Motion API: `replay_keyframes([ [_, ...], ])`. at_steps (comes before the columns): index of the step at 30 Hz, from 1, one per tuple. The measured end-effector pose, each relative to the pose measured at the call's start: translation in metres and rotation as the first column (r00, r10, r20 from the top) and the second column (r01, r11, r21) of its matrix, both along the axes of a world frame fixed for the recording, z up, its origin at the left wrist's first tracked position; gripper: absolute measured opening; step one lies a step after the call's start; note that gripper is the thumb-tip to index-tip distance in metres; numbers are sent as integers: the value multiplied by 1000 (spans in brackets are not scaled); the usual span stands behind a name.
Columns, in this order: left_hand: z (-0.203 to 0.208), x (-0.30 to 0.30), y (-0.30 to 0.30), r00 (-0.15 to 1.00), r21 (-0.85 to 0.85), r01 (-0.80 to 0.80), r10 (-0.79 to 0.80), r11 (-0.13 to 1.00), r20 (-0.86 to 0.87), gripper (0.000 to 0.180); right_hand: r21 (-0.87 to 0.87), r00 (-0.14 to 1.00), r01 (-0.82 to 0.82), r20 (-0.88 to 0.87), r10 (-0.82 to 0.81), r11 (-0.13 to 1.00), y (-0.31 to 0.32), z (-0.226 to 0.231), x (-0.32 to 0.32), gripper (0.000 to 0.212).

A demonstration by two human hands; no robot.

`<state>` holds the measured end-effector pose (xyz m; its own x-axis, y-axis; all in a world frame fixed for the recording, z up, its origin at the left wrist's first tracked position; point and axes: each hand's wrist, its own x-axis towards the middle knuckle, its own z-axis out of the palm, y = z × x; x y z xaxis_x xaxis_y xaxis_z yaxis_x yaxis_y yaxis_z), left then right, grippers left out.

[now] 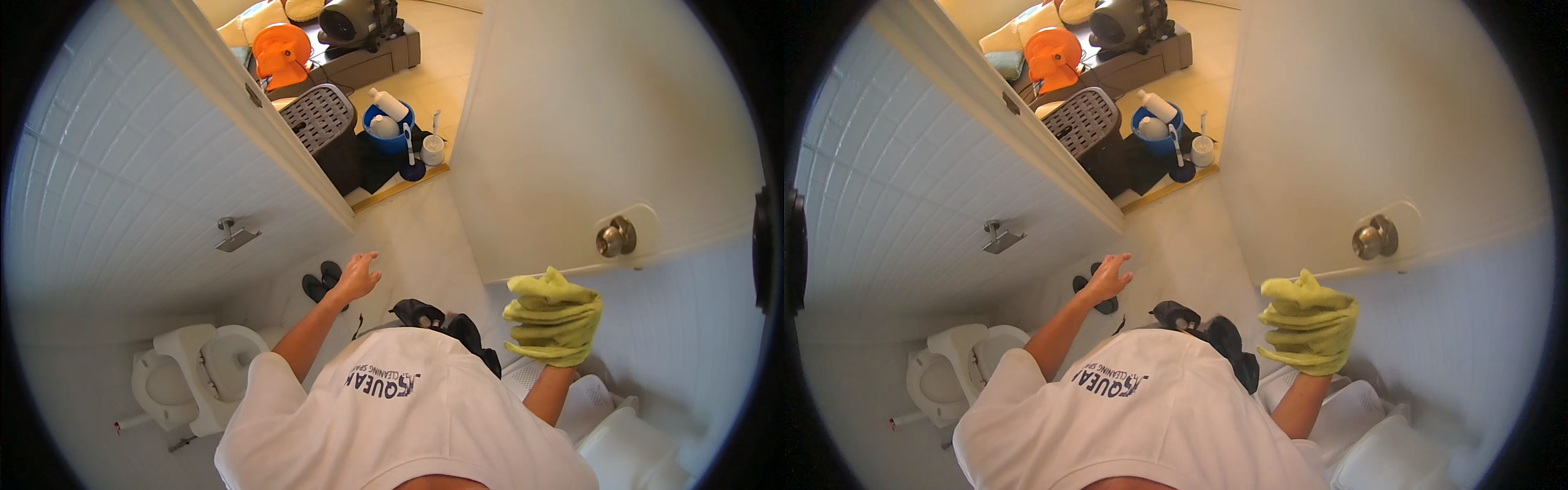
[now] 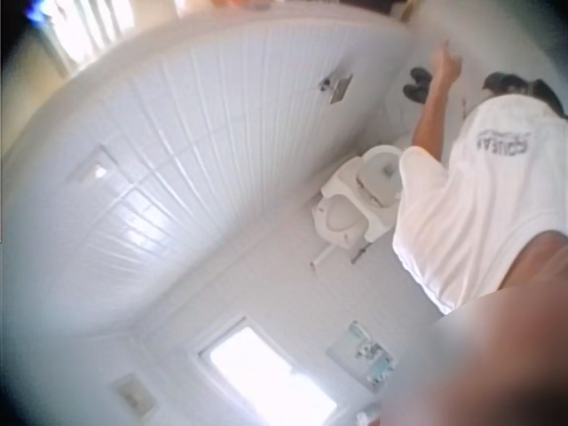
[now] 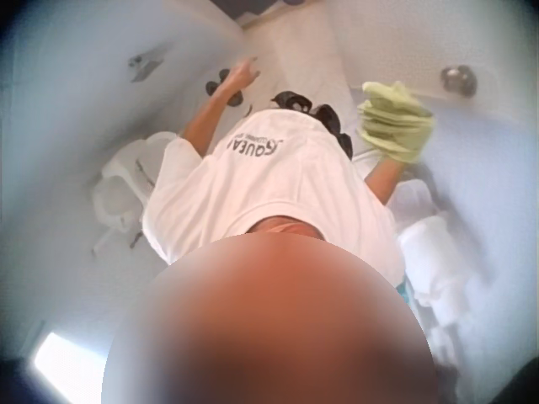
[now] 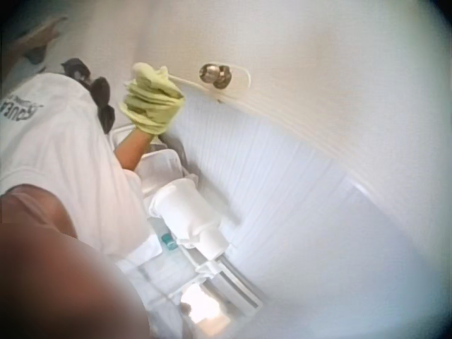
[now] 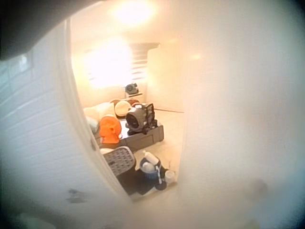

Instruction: The person rinses a cloth under a shower faucet, then wipes a white plastic container and its lid. They place the container on the floor, open it, and remove several small bottles and tubes, setting them on the floor. The person then wipes the inside of the container and places the cloth inside before closing the lid.

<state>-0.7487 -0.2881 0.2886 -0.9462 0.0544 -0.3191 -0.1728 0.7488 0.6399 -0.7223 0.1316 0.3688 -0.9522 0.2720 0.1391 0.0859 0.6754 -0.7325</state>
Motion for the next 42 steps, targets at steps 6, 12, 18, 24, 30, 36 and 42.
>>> replay_keyframes([
  [6,0,-33,-2,997,64,-82,82,995,11,45,-22,989,-148,-13,147,989,-22,7,-82,29],
  [12,-10,-76,-5,988,78,-155,155,985,13,45,-60,958,-285,1,285,957,-44,0,-167,32],
  [18,0,-121,-9,948,95,-303,290,948,130,45,-122,905,-422,7,426,898,-80,-11,-248,36],
  [24,-7,-167,-34,766,295,-636,536,713,355,49,-150,880,-473,-22,475,868,-113,-3,-324,38],
  [30,-47,-266,-96,459,587,-809,604,-19,652,58,-230,909,-412,-36,416,881,-142,3,-381,39],
  [36,-140,-376,-171,14,304,-676,401,-671,916,81,-81,930,-338,126,346,938,-193,19,-424,41],
  [42,-201,-409,-204,-262,215,-389,331,-896,906,58,83,921,-282,302,245,956,-238,26,-471,45],
])
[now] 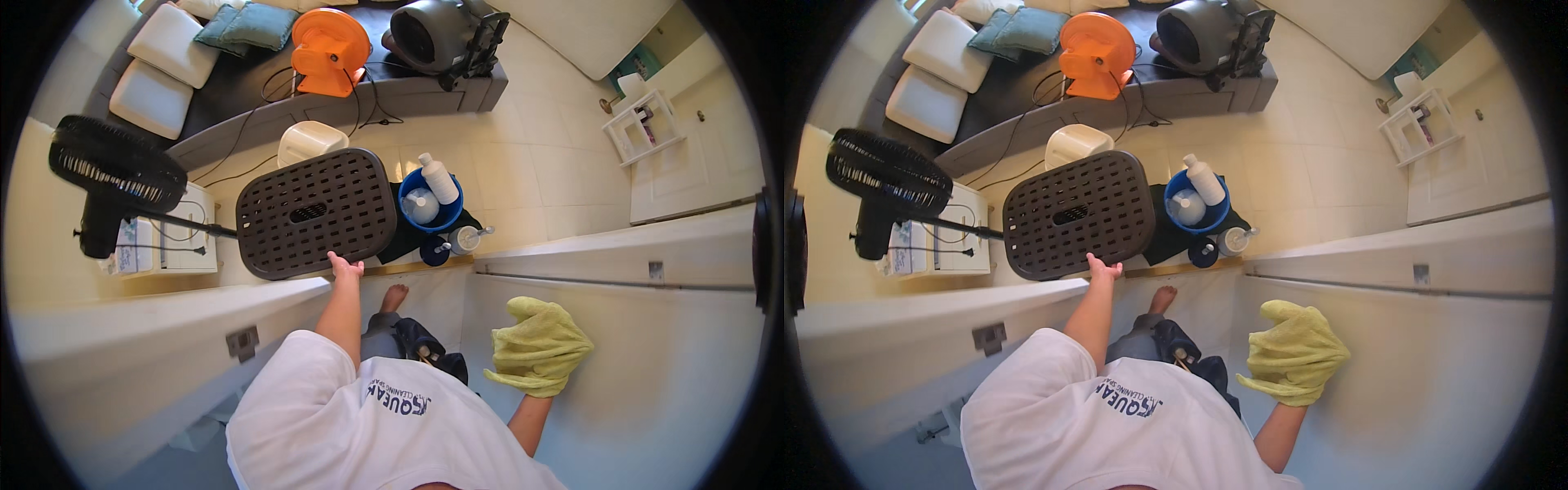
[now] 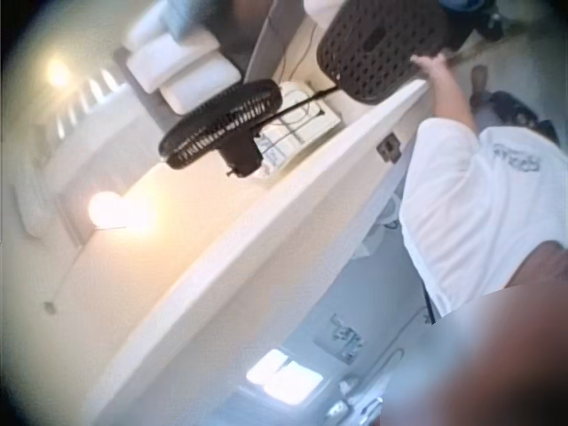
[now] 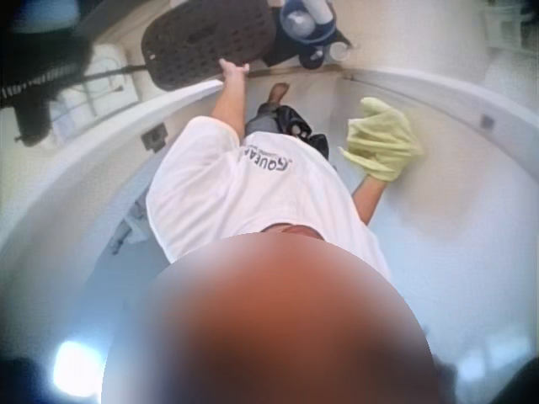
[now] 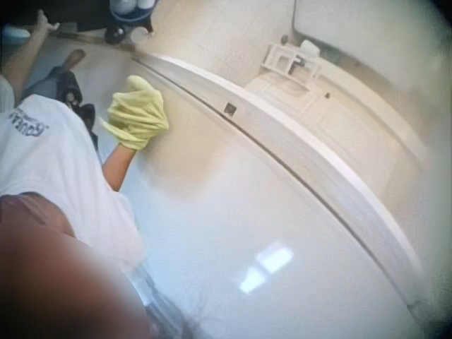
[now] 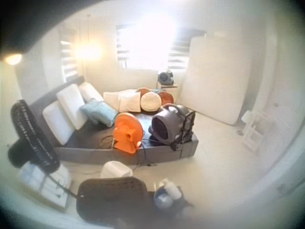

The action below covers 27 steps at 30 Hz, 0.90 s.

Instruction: The person rinses a cloth under a shower faucet, then wipes a white plastic container and its lid. They place the container on the floor, open it, and remove several small bottles and tubes, setting them on the floor. The person then wipes the inside of the container and places the cloth inside before closing the lid.

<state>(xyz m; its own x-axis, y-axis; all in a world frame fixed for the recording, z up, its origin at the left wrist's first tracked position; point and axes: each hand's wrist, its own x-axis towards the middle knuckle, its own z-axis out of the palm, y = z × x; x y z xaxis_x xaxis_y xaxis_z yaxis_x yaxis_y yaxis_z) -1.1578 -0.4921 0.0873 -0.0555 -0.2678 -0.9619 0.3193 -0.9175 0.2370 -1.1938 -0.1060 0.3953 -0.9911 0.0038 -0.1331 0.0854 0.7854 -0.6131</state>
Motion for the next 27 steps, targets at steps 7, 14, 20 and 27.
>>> replay_keyframes([
  [7,-6,-17,-13,990,4,-62,61,998,129,62,-27,999,31,-20,-32,999,-43,-2,-43,48],
  [14,2,0,-8,886,-37,118,-88,992,455,58,-49,1000,8,8,-7,999,-77,7,-70,47],
  [20,14,11,9,552,138,387,-348,912,757,56,-65,998,-66,17,68,996,-96,-1,-91,44],
  [27,74,-90,-8,791,-349,179,76,920,607,18,-119,960,-279,-19,279,953,-125,-28,-139,40],
])
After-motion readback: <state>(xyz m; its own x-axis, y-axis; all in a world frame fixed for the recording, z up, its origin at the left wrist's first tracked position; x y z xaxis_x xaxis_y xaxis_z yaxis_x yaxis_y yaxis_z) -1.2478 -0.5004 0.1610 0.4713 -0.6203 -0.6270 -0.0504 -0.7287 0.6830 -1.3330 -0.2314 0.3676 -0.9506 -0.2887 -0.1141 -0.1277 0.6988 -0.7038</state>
